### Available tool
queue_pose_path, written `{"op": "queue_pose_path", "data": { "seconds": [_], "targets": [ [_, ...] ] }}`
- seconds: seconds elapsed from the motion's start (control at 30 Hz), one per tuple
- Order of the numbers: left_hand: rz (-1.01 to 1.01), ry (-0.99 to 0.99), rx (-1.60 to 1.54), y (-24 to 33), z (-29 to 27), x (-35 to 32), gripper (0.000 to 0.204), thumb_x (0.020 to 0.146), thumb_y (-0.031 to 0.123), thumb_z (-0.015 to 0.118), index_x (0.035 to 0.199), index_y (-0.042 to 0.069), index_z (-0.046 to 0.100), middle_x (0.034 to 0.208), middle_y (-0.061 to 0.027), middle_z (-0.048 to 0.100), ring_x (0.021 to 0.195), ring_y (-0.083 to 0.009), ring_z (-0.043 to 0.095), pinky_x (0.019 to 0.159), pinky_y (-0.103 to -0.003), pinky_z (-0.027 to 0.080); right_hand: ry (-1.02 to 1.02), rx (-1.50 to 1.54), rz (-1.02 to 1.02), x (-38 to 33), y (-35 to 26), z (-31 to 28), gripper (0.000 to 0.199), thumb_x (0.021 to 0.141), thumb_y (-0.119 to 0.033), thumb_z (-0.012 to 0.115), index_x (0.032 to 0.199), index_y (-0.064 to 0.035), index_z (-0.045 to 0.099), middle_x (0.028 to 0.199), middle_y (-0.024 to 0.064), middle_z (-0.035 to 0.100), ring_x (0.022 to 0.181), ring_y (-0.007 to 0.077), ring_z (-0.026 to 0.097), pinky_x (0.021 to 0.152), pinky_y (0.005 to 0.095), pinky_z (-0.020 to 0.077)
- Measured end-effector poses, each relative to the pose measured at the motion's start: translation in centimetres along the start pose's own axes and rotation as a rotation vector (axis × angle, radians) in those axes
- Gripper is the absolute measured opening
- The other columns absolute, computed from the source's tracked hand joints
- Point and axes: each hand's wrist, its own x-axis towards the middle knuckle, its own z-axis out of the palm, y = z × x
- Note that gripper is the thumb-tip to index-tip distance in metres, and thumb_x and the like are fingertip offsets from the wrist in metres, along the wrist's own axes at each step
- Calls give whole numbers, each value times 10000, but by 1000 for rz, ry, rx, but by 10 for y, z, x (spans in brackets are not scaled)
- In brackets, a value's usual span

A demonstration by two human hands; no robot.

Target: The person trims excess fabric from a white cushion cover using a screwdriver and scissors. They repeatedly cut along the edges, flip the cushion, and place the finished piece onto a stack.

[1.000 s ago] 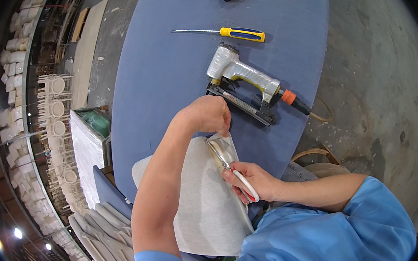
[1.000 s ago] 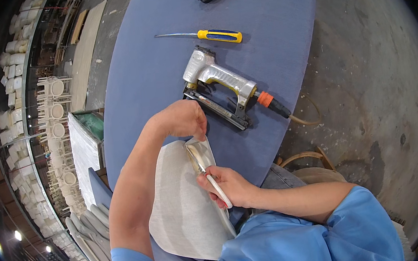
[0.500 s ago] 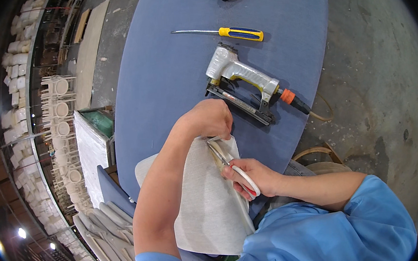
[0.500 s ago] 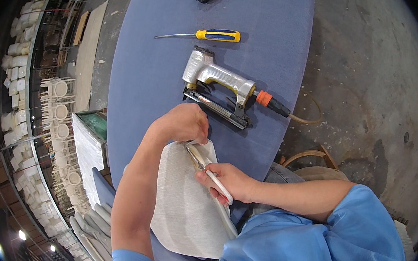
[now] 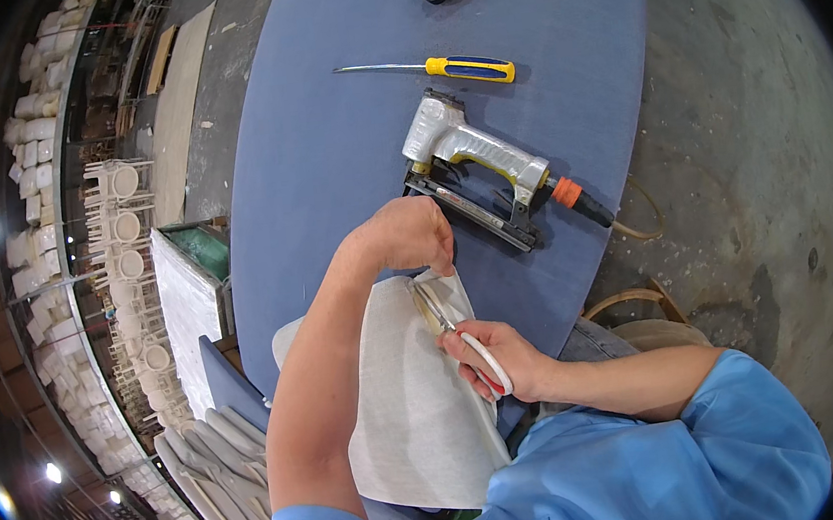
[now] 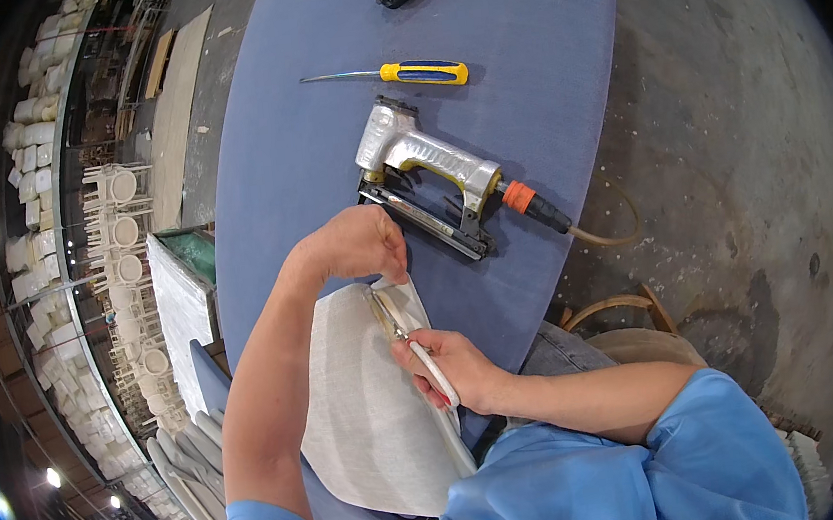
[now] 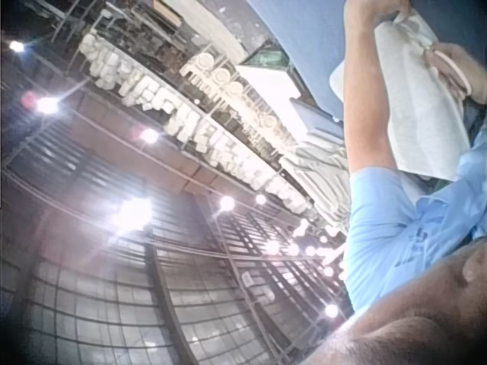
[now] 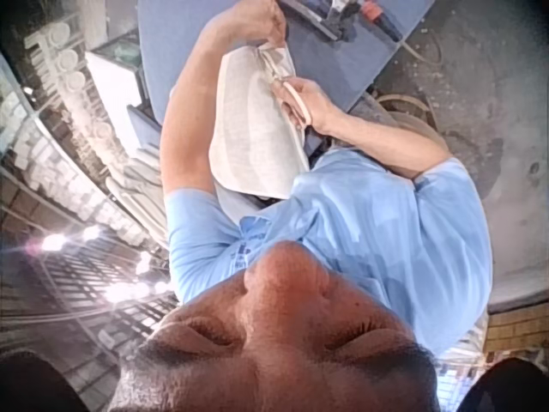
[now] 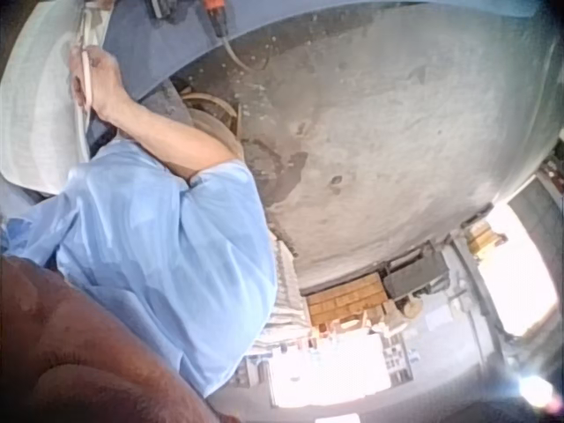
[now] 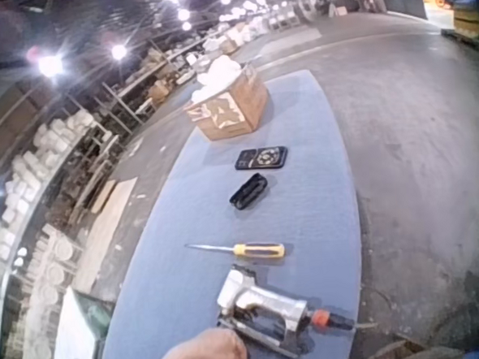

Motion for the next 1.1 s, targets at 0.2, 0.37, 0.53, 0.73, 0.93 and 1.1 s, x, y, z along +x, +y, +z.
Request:
{"op": "queue_pose_path", "data": {
  "seconds": [0.2,0.37,0.53,0.73,0.93,1.1],
  "targets": [
    [-6,-24,38,3,-2,1,167,683,175,873,816,86,829,781,-48,776,747,-188,711,714,-345,553,-40,-92,48,0,-10,-6,486,1075,-552,581,1056,-67,611,649,-3,566,465,83,538,427,256,420],
    [-17,-13,57,5,-3,0,166,682,175,873,819,91,829,781,-44,775,748,-189,712,712,-347,551,-55,-77,52,5,-13,-6,498,1069,-561,586,1034,-65,614,643,-6,566,457,80,535,418,258,423],
    [-20,-7,34,3,-1,0,178,680,177,875,824,83,827,782,-51,773,755,-190,716,712,-348,553,-36,-57,36,3,-11,-6,494,1059,-554,610,1028,-62,634,631,-16,555,446,71,523,410,252,419],
    [-8,18,7,-3,3,1,176,674,173,876,808,74,819,771,-53,766,739,-191,711,707,-346,553,-23,-125,-20,2,-9,-4,543,1033,-582,641,1037,-39,661,631,-29,558,476,71,531,450,258,429],
    [-14,28,-25,-1,4,-1,170,674,162,870,802,65,815,748,-51,750,723,-180,696,704,-340,549,43,-213,-31,3,-9,-3,539,1016,-575,677,1040,-38,714,702,-22,588,596,73,563,535,267,450],
    [-22,26,-58,-2,3,-1,169,677,157,866,808,61,816,747,-51,750,726,-173,695,704,-333,547,53,-215,-73,6,-4,-4,415,1035,-469,699,1070,-56,699,621,-46,552,474,50,512,434,240,398]
  ]
}}
